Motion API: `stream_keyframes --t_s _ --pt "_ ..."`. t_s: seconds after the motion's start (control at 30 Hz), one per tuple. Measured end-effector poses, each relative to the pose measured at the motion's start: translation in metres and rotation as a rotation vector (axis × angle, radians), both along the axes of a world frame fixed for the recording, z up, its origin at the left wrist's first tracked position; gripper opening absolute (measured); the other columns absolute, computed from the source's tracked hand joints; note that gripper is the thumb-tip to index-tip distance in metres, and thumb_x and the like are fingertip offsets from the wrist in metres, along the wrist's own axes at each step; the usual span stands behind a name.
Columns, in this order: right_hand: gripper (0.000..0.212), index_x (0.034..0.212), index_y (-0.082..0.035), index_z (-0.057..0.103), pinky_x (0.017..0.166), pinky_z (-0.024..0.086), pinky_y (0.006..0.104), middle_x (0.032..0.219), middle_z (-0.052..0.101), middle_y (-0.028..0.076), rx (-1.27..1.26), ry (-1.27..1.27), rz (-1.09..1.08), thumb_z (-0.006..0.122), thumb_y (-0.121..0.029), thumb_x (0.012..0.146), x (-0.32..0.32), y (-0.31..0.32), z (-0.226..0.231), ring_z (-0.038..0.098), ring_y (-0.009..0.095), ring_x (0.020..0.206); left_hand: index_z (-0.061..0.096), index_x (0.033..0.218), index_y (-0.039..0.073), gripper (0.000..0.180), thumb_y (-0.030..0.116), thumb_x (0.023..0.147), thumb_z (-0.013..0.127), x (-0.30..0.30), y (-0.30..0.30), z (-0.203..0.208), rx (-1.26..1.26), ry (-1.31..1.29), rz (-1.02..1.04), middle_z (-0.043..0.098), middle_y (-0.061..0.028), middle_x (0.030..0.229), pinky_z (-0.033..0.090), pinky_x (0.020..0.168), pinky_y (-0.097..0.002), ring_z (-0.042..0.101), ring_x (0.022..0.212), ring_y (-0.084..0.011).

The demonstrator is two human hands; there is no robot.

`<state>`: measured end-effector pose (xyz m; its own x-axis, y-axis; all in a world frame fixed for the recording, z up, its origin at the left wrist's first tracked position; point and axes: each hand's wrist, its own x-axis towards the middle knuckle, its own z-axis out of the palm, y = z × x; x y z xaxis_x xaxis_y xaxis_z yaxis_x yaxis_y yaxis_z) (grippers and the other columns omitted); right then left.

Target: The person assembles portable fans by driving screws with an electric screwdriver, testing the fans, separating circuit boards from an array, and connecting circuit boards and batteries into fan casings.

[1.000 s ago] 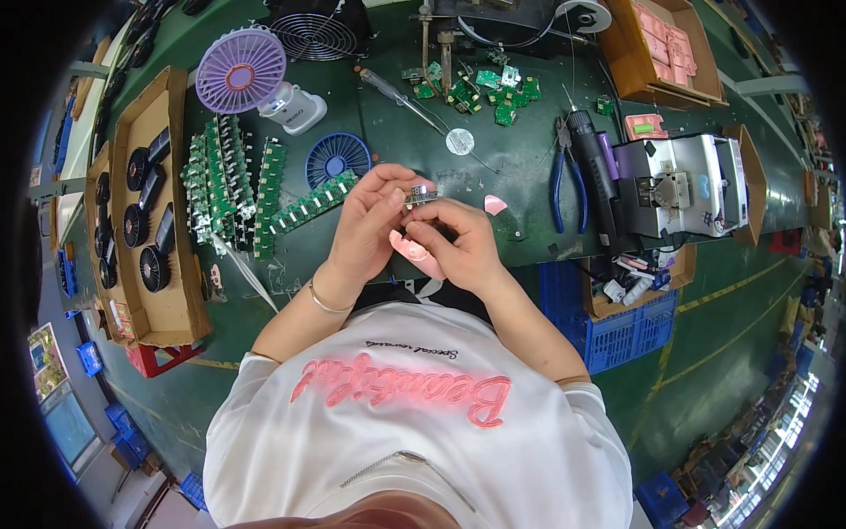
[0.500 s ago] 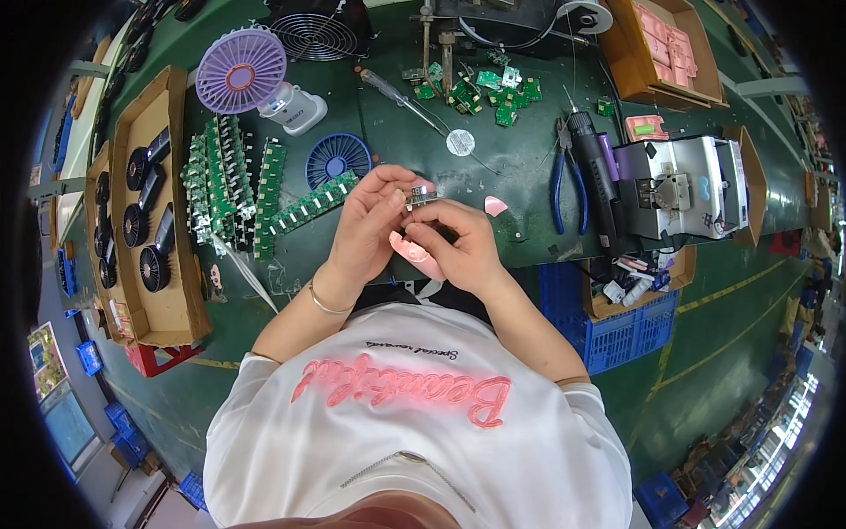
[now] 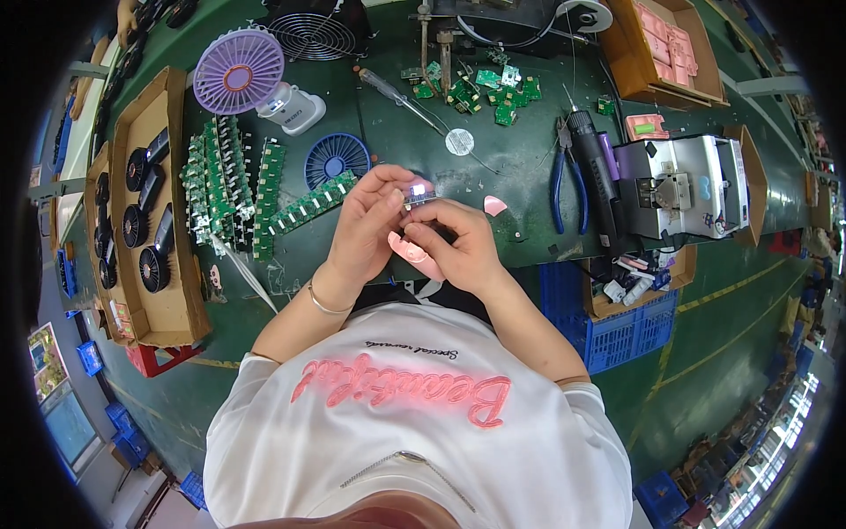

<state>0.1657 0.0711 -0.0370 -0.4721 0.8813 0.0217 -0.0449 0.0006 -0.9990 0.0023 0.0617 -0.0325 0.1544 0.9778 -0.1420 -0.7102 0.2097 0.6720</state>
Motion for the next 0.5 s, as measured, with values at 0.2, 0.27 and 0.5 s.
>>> stream_keyframes --t_s 0.2,0.27,0.5 --pt "0.011 0.097 0.004 0.063 0.077 0.05 0.0251 0.095 0.064 0.008 -0.01 -0.007 0.0 0.06 0.007 0.087 0.0003 -0.0002 -0.0004 0.063 0.013 0.086 0.052 0.115 0.002 0.024 0.012 0.093 0.057 0.0009 0.0003 -0.0019 -0.001 -0.005 0.006 0.064 -0.0104 0.106 0.052 0.075 -0.0237 0.063 0.088 -0.0119" --pt "0.011 0.097 0.004 0.064 0.077 0.05 0.025 0.095 0.064 0.008 -0.01 -0.009 -0.002 0.06 0.007 0.087 0.0 -0.0003 -0.0006 0.063 0.013 0.086 0.052 0.115 0.002 0.024 0.011 0.093 0.057 0.0005 0.0002 -0.0017 -0.003 -0.01 0.003 0.064 -0.0104 0.106 0.052 0.075 -0.0236 0.063 0.088 -0.0119" --pt "0.011 0.097 0.004 0.065 0.076 0.049 0.0245 0.093 0.064 0.007 -0.004 -0.02 -0.011 0.061 0.006 0.087 -0.0002 -0.0008 0.0007 0.063 0.013 0.085 0.052 0.115 0.002 0.024 0.011 0.093 0.057 0.0003 -0.0001 -0.0002 -0.006 -0.013 0.002 0.064 -0.0106 0.107 0.052 0.075 -0.0237 0.063 0.088 -0.0121"
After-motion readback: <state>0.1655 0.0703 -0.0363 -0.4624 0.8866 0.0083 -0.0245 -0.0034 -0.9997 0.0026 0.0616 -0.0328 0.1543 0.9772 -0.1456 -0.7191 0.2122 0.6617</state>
